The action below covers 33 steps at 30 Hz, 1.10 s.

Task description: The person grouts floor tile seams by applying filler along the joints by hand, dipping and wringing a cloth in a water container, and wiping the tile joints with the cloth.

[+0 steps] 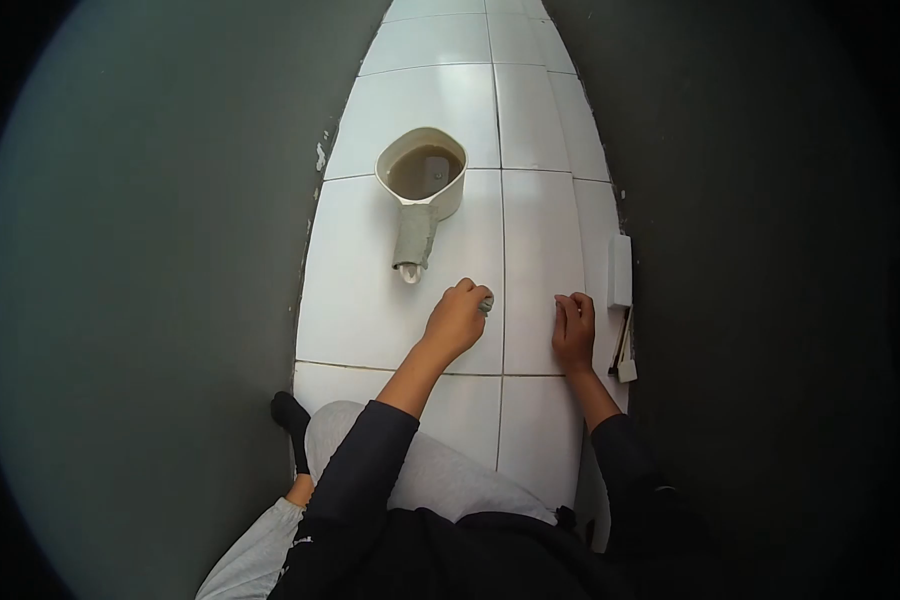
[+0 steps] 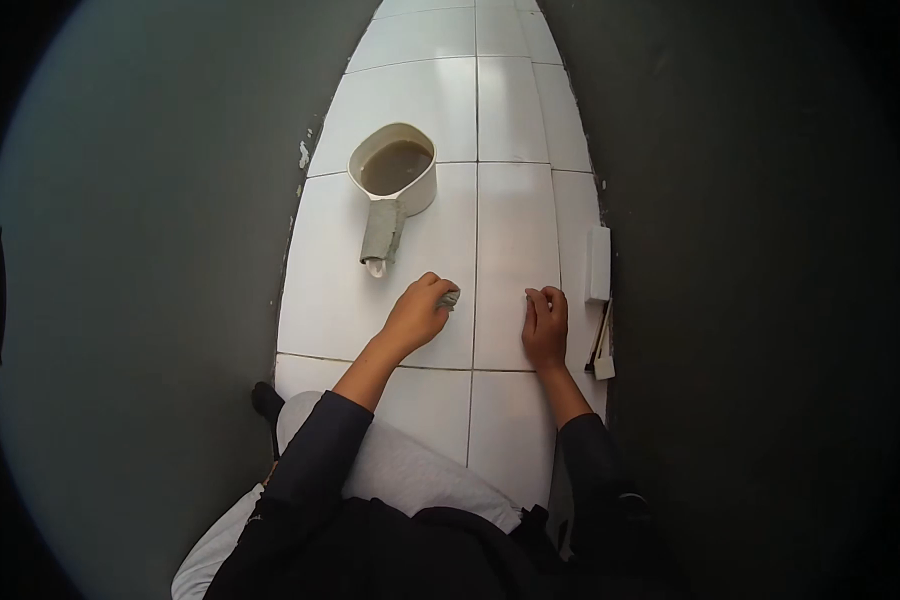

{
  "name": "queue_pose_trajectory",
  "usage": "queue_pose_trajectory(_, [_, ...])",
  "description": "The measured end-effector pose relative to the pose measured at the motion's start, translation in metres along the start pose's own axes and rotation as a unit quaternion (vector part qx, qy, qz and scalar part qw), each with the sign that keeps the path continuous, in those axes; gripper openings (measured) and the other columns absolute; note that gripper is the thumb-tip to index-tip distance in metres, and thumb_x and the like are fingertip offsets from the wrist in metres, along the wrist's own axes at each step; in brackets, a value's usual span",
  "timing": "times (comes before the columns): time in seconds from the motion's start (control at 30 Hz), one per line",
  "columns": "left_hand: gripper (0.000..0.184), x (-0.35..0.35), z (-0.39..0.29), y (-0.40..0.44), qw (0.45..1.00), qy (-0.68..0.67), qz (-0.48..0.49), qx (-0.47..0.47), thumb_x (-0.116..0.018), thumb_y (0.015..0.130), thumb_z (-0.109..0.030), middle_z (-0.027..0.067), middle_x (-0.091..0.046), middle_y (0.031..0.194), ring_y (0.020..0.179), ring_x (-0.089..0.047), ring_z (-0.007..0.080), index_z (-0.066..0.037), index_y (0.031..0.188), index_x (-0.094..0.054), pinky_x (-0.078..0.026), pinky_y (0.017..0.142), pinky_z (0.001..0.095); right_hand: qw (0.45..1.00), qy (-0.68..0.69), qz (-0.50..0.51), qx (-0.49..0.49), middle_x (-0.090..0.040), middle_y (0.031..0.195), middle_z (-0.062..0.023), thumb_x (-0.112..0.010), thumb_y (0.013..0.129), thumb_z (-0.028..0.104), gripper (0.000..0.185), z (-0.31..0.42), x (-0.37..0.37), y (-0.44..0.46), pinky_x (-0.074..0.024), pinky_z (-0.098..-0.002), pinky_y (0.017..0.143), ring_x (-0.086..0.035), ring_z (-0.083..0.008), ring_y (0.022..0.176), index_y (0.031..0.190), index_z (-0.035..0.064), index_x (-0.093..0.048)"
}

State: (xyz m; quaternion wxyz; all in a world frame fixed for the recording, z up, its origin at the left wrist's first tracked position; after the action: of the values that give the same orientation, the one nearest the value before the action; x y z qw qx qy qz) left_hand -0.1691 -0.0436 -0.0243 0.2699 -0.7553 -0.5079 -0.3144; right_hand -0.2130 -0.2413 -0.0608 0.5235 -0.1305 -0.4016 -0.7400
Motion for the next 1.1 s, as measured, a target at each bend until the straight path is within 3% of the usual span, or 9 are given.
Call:
queue_pose_trajectory(0.1, [0.028,-0.015,0.002,0.033,0.993,0.105,-0.038,-0.047,-0.052,0.075,0.007,0.0095,-0.057,0.097,0.091,-0.054,0.0300,-0.005,0.097,-0.064,-0.048,0.078,0.0374,1.000,0.009,-0.002,-0.015,-0.050,0.098,-0.0128,-0.056,0.086,0.001,0.017,-0.005,0.002,0.002,-0.0449,-0.0337,0.074,-0.052,-0.0266,0.087,0.102,0.0018,-0.060])
queue_pose_trajectory(0.2, [0.023,-0.032,0.016,0.032,0.988,0.118,-0.072,-0.066,-0.053,0.075,0.007,0.0065,-0.058,0.091,0.087,-0.054,0.0274,-0.007,0.089,-0.066,-0.051,0.072,0.0366,0.999,0.026,-0.007,-0.023,-0.050,0.098,-0.0127,-0.056,0.086,0.000,0.017,-0.007,0.001,0.003,-0.0452,-0.0330,0.073,-0.052,-0.0259,0.087,0.102,0.0015,-0.060])
queue_pose_trajectory(0.37, [0.026,-0.048,0.004,-0.002,0.993,0.083,-0.032,-0.078,-0.054,0.074,0.007,0.0020,-0.061,0.084,0.083,-0.055,0.0226,-0.008,0.087,-0.070,-0.050,0.072,0.0325,0.998,0.051,-0.002,-0.046,-0.050,0.098,-0.0128,-0.056,0.086,0.000,0.017,-0.011,-0.001,0.001,-0.0456,-0.0326,0.072,-0.052,-0.0252,0.086,0.102,0.0013,-0.060])
queue_pose_trajectory(0.53, [0.024,-0.072,-0.018,-0.040,0.987,0.104,0.053,-0.109,-0.055,0.075,0.002,-0.0002,-0.061,0.088,0.086,-0.054,0.0200,-0.010,0.090,-0.070,-0.051,0.072,0.0309,0.999,0.030,-0.018,-0.026,-0.050,0.097,-0.0123,-0.056,0.086,0.001,0.016,-0.007,0.003,0.002,-0.0460,-0.0323,0.072,-0.053,-0.0253,0.086,0.102,0.0017,-0.061])
queue_pose_trajectory(0.7, [0.017,-0.084,-0.031,-0.071,0.948,0.153,0.125,-0.251,-0.056,0.077,-0.004,-0.0021,-0.058,0.091,0.086,-0.052,0.0182,-0.010,0.087,-0.069,-0.051,0.068,0.0299,0.999,0.029,-0.019,-0.018,-0.050,0.097,-0.0121,-0.056,0.087,0.002,0.016,-0.007,0.003,0.002,-0.0461,-0.0329,0.072,-0.053,-0.0259,0.085,0.102,0.0024,-0.061])
queue_pose_trajectory(0.8, [0.012,-0.083,-0.022,-0.077,0.918,0.230,0.175,-0.270,-0.057,0.076,-0.006,-0.0014,-0.056,0.088,0.085,-0.051,0.0186,-0.009,0.083,-0.067,-0.052,0.066,0.0303,0.999,0.032,-0.008,-0.029,-0.051,0.097,-0.0123,-0.056,0.087,0.002,0.015,-0.008,0.002,0.002,-0.0461,-0.0332,0.072,-0.053,-0.0260,0.086,0.101,0.0024,-0.061])
queue_pose_trajectory(1.1, [0.007,-0.054,0.023,-0.082,0.912,0.344,0.175,-0.137,-0.059,0.072,-0.003,0.0024,-0.055,0.086,0.086,-0.053,0.0213,-0.007,0.069,-0.063,-0.053,0.065,0.0315,0.999,0.027,-0.014,-0.018,-0.051,0.097,-0.0128,-0.055,0.088,0.003,0.015,-0.008,0.001,0.000,-0.0455,-0.0342,0.075,-0.053,-0.0270,0.086,0.101,0.0020,-0.061])
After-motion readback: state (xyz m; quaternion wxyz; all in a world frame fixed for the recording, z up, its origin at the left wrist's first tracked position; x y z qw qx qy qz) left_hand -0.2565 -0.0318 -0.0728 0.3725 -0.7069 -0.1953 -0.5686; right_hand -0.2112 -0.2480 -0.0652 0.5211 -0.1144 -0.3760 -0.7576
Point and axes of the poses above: each hand's wrist, its own y-axis towards the middle knuckle, its own x-axis out of the back of the hand, z = x × y, the point moved 9 cm from there along y, towards the middle knuckle
